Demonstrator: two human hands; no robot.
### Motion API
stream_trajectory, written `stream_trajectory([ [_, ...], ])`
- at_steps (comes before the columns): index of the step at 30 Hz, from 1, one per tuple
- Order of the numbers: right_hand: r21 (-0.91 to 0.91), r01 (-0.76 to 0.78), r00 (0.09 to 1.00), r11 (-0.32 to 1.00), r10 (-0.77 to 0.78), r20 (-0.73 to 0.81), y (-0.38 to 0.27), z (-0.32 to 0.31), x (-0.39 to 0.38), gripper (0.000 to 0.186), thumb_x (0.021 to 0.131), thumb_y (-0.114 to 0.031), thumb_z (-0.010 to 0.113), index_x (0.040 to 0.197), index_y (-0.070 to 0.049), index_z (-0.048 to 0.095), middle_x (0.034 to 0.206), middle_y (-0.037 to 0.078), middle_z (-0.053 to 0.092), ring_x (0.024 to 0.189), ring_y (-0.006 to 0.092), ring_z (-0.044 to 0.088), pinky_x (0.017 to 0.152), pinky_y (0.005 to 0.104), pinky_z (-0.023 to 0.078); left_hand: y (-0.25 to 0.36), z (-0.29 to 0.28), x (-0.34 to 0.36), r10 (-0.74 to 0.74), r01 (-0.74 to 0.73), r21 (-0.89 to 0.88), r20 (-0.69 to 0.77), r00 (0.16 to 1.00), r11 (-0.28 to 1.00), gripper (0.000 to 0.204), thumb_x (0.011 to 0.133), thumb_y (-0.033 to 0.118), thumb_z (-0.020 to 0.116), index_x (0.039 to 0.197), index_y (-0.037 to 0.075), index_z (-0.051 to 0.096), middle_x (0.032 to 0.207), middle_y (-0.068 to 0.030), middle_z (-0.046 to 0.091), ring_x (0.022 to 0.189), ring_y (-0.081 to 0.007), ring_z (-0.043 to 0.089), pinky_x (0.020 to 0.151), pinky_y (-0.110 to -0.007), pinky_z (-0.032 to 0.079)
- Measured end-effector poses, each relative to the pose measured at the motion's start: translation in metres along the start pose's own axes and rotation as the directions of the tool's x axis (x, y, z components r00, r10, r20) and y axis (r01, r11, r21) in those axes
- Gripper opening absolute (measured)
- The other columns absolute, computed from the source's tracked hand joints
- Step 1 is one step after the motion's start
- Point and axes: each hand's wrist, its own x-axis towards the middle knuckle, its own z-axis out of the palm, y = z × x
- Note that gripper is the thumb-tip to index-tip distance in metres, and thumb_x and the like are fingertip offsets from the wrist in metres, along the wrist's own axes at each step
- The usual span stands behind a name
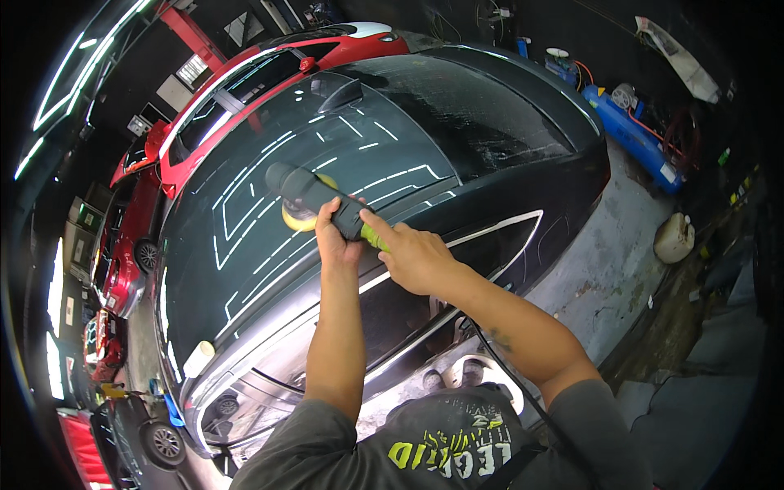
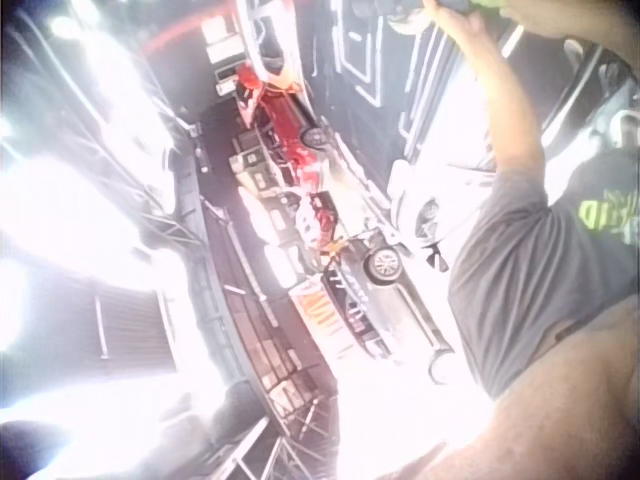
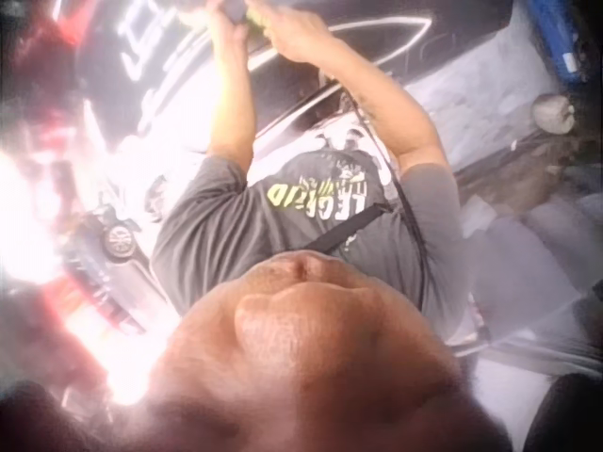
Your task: The person uses a rotary polisher with a yellow pad to buff the hood of a dark-colored car. They move the polisher in overlapping passes across the surface and briefly apply a liquid from a white bottle before continuing to polish.
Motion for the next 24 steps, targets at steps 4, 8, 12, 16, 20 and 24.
stream_trajectory([
  [4, -0.031, -0.077, 0.993, 0.997, 0.073, -0.094, 0.023, -0.018, 0.011, 0.082, 0.106, -0.028, 0.07, 0.176, -0.024, 0.026, 0.125, 0.03, 0.072, 0.109, 0.0528, 0.074, 0.096, 0.0613, 0.058, -0.032, 0.021, 0.049, -0.114, 0.113, 0.018, 0.063, 0.992, 0.993, 0.037, 0.091, 0.022, 0.078, 0.118, 0.0, 0.063, 0.105, -0.0144, 0.07, 0.098, -0.0313, 0.073, 0.092, -0.052, 0.064],
  [8, -0.003, -0.18, 0.968, 0.984, 0.176, -0.18, 0.064, -0.045, 0.022, 0.087, 0.105, -0.031, 0.073, 0.176, -0.018, 0.024, 0.12, 0.035, 0.075, 0.111, 0.0569, 0.072, 0.098, 0.0621, 0.057, -0.086, 0.058, 0.103, -0.298, 0.288, 0.091, 0.134, 0.945, 0.953, 0.03, 0.091, 0.022, 0.079, 0.112, 0.006, 0.065, 0.095, -0.0103, 0.071, 0.088, -0.0296, 0.073, 0.088, -0.047, 0.063],
  [12, -0.011, -0.274, 0.931, 0.962, 0.262, -0.256, 0.094, -0.071, 0.036, 0.09, 0.103, -0.023, 0.075, 0.176, -0.018, 0.024, 0.122, 0.037, 0.074, 0.115, 0.0578, 0.071, 0.1, 0.0612, 0.057, -0.121, 0.105, 0.135, -0.359, 0.342, 0.128, 0.156, 0.92, 0.931, 0.028, 0.09, 0.021, 0.081, 0.108, 0.009, 0.062, 0.092, -0.0089, 0.068, 0.083, -0.0281, 0.071, 0.083, -0.047, 0.062],
  [16, -0.077, -0.354, 0.909, 0.932, 0.324, -0.263, 0.108, -0.087, 0.052, 0.092, 0.102, -0.024, 0.076, 0.176, -0.018, 0.022, 0.125, 0.037, 0.074, 0.118, 0.0556, 0.072, 0.103, 0.0576, 0.057, -0.137, 0.128, 0.157, -0.414, 0.392, 0.178, 0.111, 0.903, 0.903, 0.038, 0.09, 0.021, 0.082, 0.117, 0.009, 0.059, 0.095, -0.0107, 0.067, 0.085, -0.0301, 0.07, 0.086, -0.049, 0.062],
  [20, -0.091, -0.342, 0.916, 0.935, 0.309, -0.257, 0.122, -0.09, 0.071, 0.092, 0.102, -0.021, 0.076, 0.176, -0.017, 0.022, 0.126, 0.038, 0.073, 0.117, 0.0553, 0.072, 0.104, 0.0566, 0.056, -0.141, 0.13, 0.18, -0.373, 0.351, 0.215, 0.071, 0.925, 0.911, 0.036, 0.093, 0.021, 0.082, 0.118, 0.009, 0.06, 0.098, -0.0104, 0.067, 0.09, -0.03, 0.07, 0.09, -0.051, 0.061],
  [24, -0.005, -0.254, 0.944, 0.967, 0.247, -0.219, 0.133, -0.087, 0.094, 0.093, 0.1, -0.018, 0.076, 0.176, -0.016, 0.02, 0.128, 0.037, 0.073, 0.119, 0.0545, 0.072, 0.105, 0.0566, 0.055, -0.128, 0.126, 0.187, -0.309, 0.288, 0.201, 0.081, 0.948, 0.936, 0.034, 0.095, 0.022, 0.081, 0.118, 0.01, 0.06, 0.1, -0.0095, 0.068, 0.091, -0.0294, 0.071, 0.09, -0.051, 0.061],
])
